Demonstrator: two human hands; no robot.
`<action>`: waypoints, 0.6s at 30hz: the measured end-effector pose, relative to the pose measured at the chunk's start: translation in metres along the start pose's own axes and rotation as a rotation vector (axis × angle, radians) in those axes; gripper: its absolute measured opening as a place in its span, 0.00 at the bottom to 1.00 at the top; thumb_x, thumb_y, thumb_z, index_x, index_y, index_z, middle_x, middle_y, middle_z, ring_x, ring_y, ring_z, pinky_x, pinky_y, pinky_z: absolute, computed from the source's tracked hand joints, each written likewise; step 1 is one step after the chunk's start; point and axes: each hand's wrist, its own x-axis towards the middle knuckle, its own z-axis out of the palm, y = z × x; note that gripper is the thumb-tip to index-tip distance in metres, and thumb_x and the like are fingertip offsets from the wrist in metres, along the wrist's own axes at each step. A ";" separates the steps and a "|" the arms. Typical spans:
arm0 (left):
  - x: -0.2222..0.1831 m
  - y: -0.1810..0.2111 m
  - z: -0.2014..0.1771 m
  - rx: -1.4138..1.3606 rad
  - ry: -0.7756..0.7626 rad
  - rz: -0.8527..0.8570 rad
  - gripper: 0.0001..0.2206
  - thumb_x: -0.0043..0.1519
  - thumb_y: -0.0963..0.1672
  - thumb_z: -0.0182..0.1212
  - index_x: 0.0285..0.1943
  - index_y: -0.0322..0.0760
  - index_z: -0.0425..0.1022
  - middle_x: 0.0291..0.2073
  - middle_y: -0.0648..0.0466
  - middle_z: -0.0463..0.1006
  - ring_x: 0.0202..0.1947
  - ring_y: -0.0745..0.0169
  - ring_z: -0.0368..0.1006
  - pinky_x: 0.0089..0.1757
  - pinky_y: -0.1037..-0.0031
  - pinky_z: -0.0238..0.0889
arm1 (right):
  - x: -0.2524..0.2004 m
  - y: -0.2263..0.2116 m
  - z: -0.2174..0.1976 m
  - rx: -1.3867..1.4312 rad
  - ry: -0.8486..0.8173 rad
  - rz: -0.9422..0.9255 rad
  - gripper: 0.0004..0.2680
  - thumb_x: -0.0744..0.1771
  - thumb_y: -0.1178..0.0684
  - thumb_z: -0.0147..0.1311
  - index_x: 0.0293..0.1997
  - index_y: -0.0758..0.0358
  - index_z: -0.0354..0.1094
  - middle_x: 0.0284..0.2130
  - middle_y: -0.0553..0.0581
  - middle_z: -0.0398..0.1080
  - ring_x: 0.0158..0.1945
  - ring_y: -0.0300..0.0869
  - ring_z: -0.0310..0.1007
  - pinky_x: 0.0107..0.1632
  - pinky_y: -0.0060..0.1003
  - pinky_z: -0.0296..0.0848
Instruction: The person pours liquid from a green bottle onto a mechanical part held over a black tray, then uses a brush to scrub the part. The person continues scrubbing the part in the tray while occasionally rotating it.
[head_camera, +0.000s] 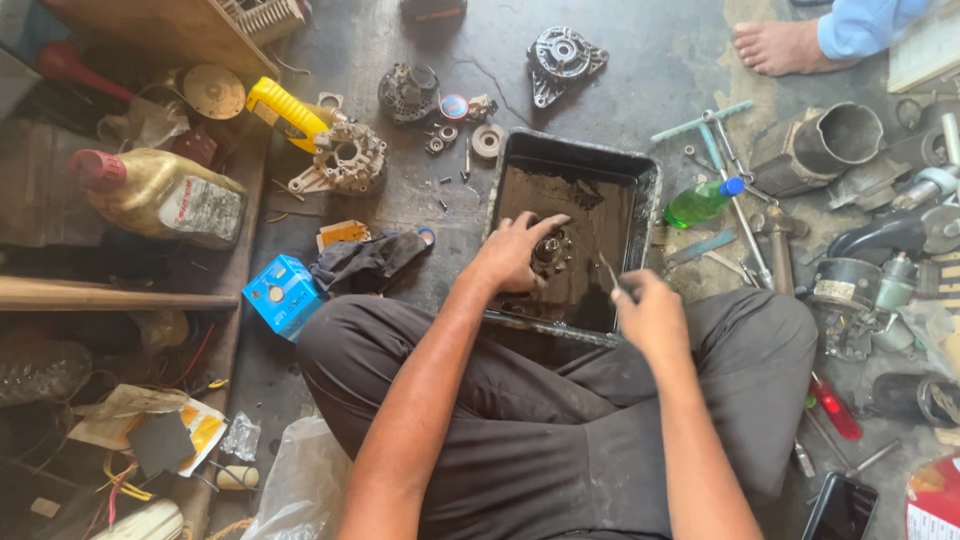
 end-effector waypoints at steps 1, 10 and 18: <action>-0.002 0.003 0.000 -0.006 -0.025 -0.012 0.51 0.40 0.45 0.81 0.75 0.63 0.56 0.64 0.42 0.64 0.61 0.30 0.63 0.58 0.52 0.62 | -0.002 0.000 0.009 -0.174 -0.031 -0.026 0.09 0.65 0.51 0.60 0.47 0.58 0.75 0.36 0.63 0.78 0.41 0.57 0.79 0.44 0.51 0.75; 0.004 -0.007 0.021 -0.138 0.167 -0.001 0.53 0.35 0.46 0.81 0.74 0.43 0.56 0.61 0.44 0.70 0.60 0.35 0.65 0.59 0.57 0.62 | -0.014 -0.021 -0.006 -0.116 0.166 -0.213 0.08 0.65 0.55 0.60 0.47 0.57 0.77 0.38 0.62 0.78 0.40 0.55 0.78 0.43 0.48 0.74; 0.014 -0.016 0.035 -0.183 0.149 0.065 0.44 0.35 0.44 0.81 0.63 0.33 0.61 0.56 0.40 0.70 0.57 0.34 0.66 0.56 0.58 0.62 | -0.023 -0.045 0.000 0.079 0.149 -0.362 0.07 0.66 0.56 0.59 0.46 0.64 0.75 0.39 0.65 0.77 0.43 0.57 0.78 0.44 0.47 0.75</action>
